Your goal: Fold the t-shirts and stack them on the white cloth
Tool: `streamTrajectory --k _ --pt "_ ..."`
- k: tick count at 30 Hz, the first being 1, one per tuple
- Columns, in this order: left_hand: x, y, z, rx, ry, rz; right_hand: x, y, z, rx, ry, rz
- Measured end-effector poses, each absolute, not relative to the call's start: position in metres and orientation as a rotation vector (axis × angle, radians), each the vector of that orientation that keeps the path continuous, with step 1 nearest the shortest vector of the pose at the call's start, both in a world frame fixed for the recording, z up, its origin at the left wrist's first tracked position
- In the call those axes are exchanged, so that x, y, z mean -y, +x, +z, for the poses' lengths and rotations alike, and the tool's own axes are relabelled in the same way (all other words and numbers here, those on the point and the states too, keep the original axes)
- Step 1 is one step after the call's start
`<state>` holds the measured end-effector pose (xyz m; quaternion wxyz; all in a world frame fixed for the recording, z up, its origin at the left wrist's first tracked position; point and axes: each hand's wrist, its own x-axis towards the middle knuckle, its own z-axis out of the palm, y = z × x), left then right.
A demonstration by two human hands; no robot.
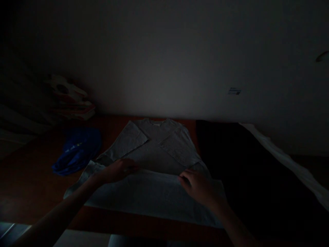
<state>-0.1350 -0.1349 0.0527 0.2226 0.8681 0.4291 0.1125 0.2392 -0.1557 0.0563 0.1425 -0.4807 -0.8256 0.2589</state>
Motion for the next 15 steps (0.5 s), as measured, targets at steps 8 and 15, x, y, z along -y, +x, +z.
streamTrajectory --k 8,15 --pt "0.127 -0.127 0.046 -1.301 2.371 0.133 0.145 0.235 0.048 2.329 -1.567 0.906" --pt "0.126 -0.14 0.046 -1.364 2.334 0.22 0.138 0.245 0.04 2.322 -1.54 0.888"
